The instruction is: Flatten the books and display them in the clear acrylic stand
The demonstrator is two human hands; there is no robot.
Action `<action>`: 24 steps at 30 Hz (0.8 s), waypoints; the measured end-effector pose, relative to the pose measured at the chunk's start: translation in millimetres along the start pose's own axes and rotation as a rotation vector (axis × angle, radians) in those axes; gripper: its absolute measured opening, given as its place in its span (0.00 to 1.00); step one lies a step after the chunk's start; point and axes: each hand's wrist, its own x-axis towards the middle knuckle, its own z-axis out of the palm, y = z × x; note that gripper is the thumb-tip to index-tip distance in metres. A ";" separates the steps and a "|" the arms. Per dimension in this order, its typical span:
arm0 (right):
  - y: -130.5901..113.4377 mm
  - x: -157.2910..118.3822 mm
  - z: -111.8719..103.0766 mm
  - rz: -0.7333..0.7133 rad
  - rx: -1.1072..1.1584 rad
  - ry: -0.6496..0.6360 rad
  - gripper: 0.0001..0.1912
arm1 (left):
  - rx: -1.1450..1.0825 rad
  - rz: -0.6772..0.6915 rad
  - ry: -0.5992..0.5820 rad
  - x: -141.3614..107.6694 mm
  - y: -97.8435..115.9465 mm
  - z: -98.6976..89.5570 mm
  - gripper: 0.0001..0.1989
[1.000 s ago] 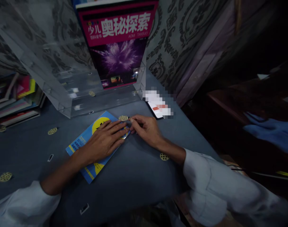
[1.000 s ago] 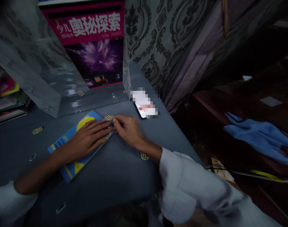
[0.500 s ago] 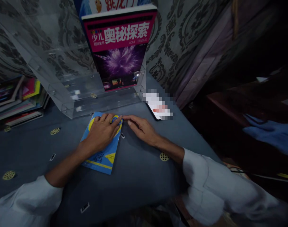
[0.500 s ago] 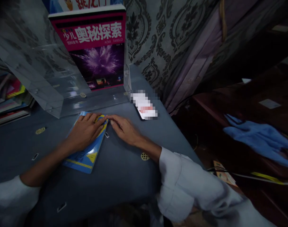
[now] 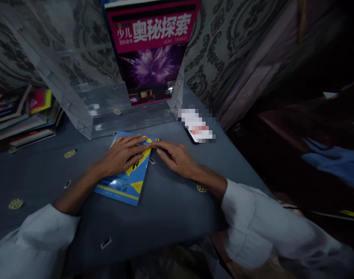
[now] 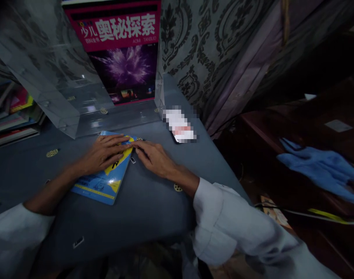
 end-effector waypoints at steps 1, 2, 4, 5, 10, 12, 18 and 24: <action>0.5 0.0 -0.5 -0.001 -0.002 -0.004 0.17 | 0.006 -0.008 -0.007 0.2 1.4 0.4 0.22; 1.3 0.1 -0.9 -0.001 -0.004 -0.011 0.18 | 0.016 -0.019 -0.012 0.8 3.4 1.0 0.22; 4.1 0.9 -1.5 -0.008 -0.010 -0.031 0.19 | 0.045 -0.056 -0.005 3.0 8.4 3.2 0.23; 6.0 1.5 -1.4 -0.017 -0.017 -0.043 0.20 | 0.061 -0.082 0.009 4.3 10.9 4.7 0.23; 10.8 3.4 0.1 -0.049 -0.045 -0.091 0.22 | 0.088 -0.177 0.095 8.6 16.5 11.2 0.23; 8.3 2.9 0.6 -0.056 -0.033 -0.074 0.21 | 0.053 -0.148 0.116 8.2 15.0 11.2 0.22; -1.6 -2.4 1.9 -0.133 0.001 -0.032 0.17 | -0.076 0.073 0.105 4.7 8.6 6.9 0.19; -0.5 -3.6 1.3 -0.128 -0.008 -0.036 0.18 | -0.060 0.042 0.113 3.0 13.2 9.6 0.19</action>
